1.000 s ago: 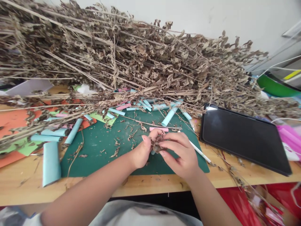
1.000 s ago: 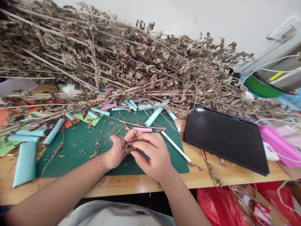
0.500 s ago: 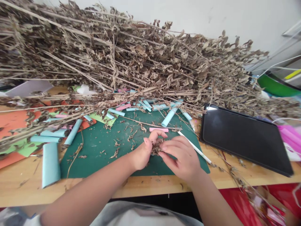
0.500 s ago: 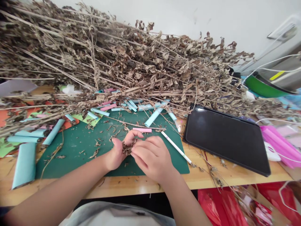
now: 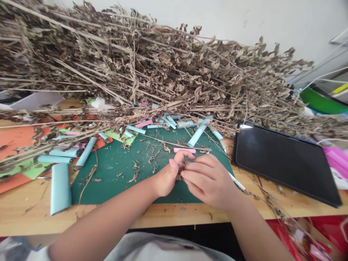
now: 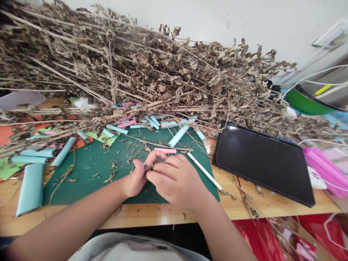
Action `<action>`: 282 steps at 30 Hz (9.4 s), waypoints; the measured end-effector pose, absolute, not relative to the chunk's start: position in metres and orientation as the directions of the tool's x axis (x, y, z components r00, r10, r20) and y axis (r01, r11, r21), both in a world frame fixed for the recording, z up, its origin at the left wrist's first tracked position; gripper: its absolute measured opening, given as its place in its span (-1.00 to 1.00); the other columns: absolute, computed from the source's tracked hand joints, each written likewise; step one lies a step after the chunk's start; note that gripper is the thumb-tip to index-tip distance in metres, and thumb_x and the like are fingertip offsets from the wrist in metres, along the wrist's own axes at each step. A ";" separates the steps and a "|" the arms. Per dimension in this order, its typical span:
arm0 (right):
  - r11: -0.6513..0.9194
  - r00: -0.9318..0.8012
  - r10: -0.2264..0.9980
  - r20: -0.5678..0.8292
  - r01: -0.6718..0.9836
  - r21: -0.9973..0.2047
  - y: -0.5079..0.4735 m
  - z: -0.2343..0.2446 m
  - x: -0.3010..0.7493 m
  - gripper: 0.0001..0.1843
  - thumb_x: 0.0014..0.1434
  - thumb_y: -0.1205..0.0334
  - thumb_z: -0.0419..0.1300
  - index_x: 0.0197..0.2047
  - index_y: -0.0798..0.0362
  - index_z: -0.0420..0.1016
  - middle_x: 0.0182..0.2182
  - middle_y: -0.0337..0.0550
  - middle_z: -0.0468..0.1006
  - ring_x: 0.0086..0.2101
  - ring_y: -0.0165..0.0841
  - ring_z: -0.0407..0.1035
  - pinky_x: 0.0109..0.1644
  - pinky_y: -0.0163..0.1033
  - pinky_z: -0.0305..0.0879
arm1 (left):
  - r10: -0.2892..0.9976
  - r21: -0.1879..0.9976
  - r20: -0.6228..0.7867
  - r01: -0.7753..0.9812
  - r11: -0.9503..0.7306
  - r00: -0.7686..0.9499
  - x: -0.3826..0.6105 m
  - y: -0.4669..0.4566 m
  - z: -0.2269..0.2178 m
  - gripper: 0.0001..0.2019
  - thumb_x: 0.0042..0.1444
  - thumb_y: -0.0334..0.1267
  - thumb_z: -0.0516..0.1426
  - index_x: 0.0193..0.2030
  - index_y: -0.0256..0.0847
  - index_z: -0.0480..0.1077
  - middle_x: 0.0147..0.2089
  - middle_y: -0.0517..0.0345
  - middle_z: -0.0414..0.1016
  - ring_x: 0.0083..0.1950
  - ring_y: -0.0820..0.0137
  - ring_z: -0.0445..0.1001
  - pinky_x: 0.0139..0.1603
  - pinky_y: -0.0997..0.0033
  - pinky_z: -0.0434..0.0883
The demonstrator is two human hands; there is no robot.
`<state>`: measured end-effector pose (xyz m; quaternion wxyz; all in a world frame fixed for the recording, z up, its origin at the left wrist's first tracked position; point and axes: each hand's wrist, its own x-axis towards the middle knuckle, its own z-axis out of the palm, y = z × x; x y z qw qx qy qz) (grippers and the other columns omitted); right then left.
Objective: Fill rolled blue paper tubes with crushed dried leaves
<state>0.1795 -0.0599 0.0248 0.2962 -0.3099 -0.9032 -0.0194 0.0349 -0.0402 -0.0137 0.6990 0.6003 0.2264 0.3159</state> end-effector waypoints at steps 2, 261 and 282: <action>0.790 -0.577 0.593 0.563 0.551 -0.268 -0.060 0.025 0.182 -0.78 0.00 0.46 0.07 -0.29 -0.03 0.30 -0.40 -0.24 0.50 -0.37 -0.39 0.31 -0.28 -0.21 0.22 | 0.703 0.978 0.067 -0.186 0.094 0.708 0.035 -0.040 -0.015 -0.25 -0.18 0.37 -0.47 -0.09 -0.18 0.01 -0.37 0.14 0.23 -0.41 0.42 0.21 -0.40 0.41 0.18; 0.642 -0.204 0.687 0.697 0.619 -0.452 -0.058 -0.013 0.187 -0.85 0.02 0.46 0.09 -0.38 0.03 0.40 -0.51 -0.16 0.49 -0.47 -0.40 0.35 -0.42 -0.26 0.34 | 0.856 0.889 0.075 0.355 -0.290 0.512 0.029 -0.027 0.008 -0.89 -0.06 -0.27 0.12 -0.40 -0.22 0.43 -0.40 0.19 0.48 -0.37 0.47 0.40 -0.30 0.53 0.32; 0.667 -0.282 0.510 0.812 0.727 -0.166 -0.063 -0.014 0.186 -0.83 -0.01 0.48 0.16 -0.30 0.10 0.41 -0.47 -0.13 0.56 -0.46 -0.41 0.42 -0.42 -0.30 0.32 | 0.884 0.978 -0.063 0.203 -0.037 0.464 0.033 -0.032 0.005 -0.82 -0.05 -0.24 0.08 -0.56 -0.31 0.28 -0.63 0.31 0.23 -0.60 0.62 0.16 -0.55 0.62 0.17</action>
